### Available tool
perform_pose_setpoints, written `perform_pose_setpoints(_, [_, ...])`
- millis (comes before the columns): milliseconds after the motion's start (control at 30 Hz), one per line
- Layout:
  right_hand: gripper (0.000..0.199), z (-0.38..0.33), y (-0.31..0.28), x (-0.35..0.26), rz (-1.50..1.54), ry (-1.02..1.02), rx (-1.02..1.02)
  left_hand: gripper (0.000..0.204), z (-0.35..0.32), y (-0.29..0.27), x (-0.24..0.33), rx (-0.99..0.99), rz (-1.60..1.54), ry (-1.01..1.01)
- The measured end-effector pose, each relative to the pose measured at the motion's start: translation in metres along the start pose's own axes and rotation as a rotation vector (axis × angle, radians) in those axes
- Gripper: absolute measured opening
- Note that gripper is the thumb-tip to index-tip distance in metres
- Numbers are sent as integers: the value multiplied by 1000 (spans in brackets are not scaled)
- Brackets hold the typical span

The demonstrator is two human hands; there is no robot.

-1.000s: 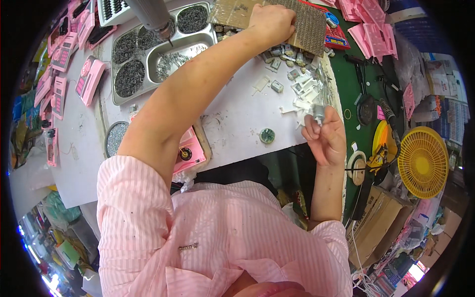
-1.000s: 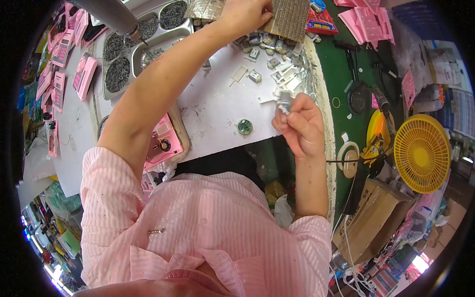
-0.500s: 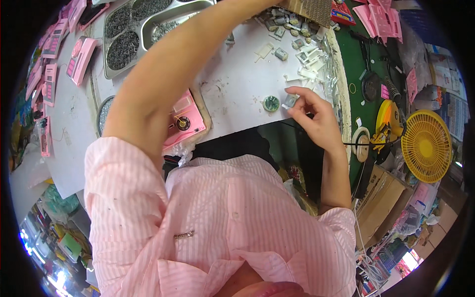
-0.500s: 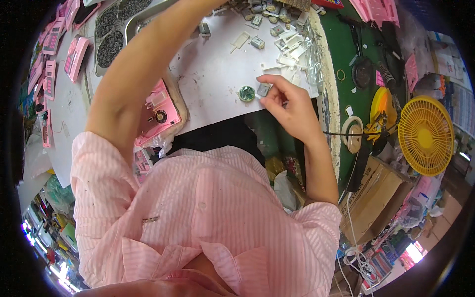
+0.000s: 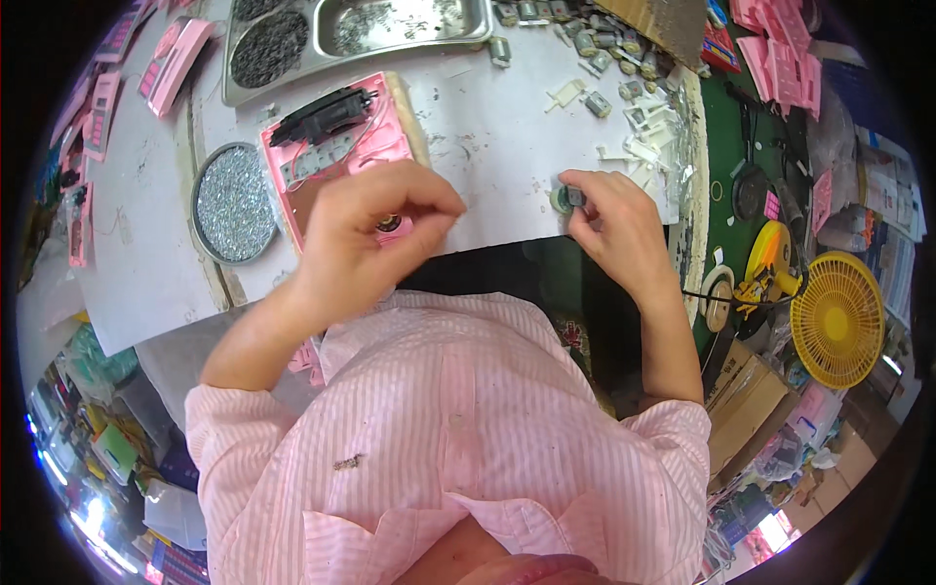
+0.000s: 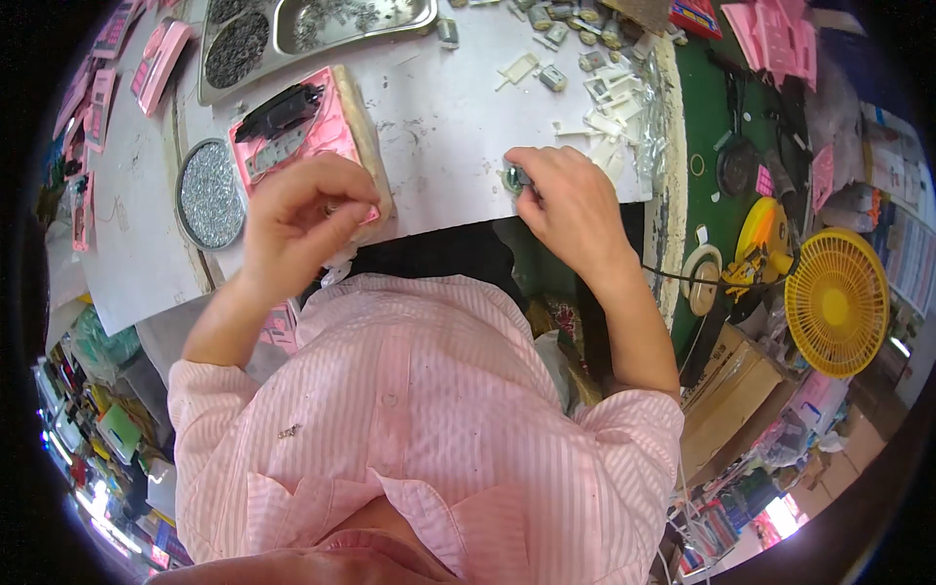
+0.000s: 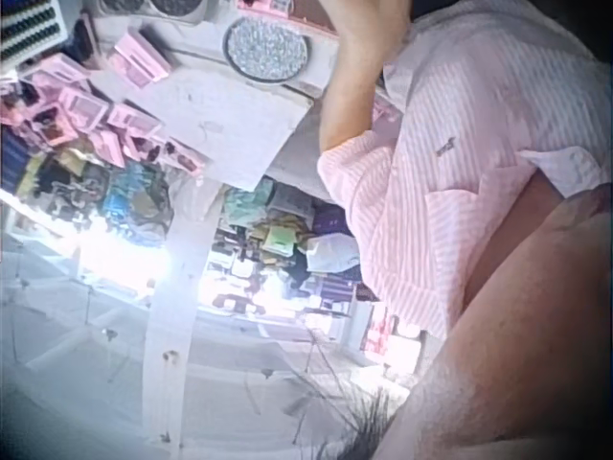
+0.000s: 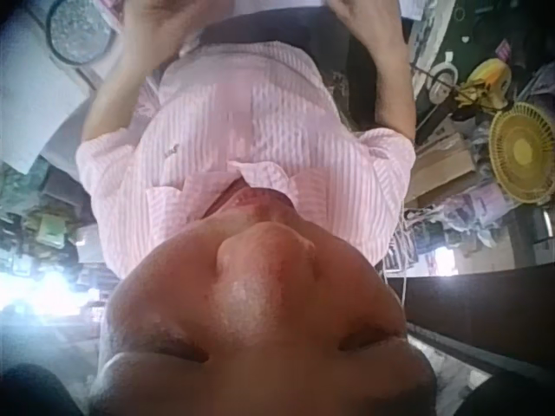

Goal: Assembling and soldering components of a pink toy electronic device.

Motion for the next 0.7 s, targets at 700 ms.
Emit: perform_pose_setpoints(700, [48,34,69,-77,1577,195,-193,43,-41,-2,-22,209,-98,-11])
Point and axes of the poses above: each hand's wrist, its own z-axis towards the middle knuckle, its own y-axis out of the palm, x = y × z, the point moved 10 cm from there along z, towards the middle knuckle, and after that the axes turned 5 degrees about -x, right-handed, at the moved point
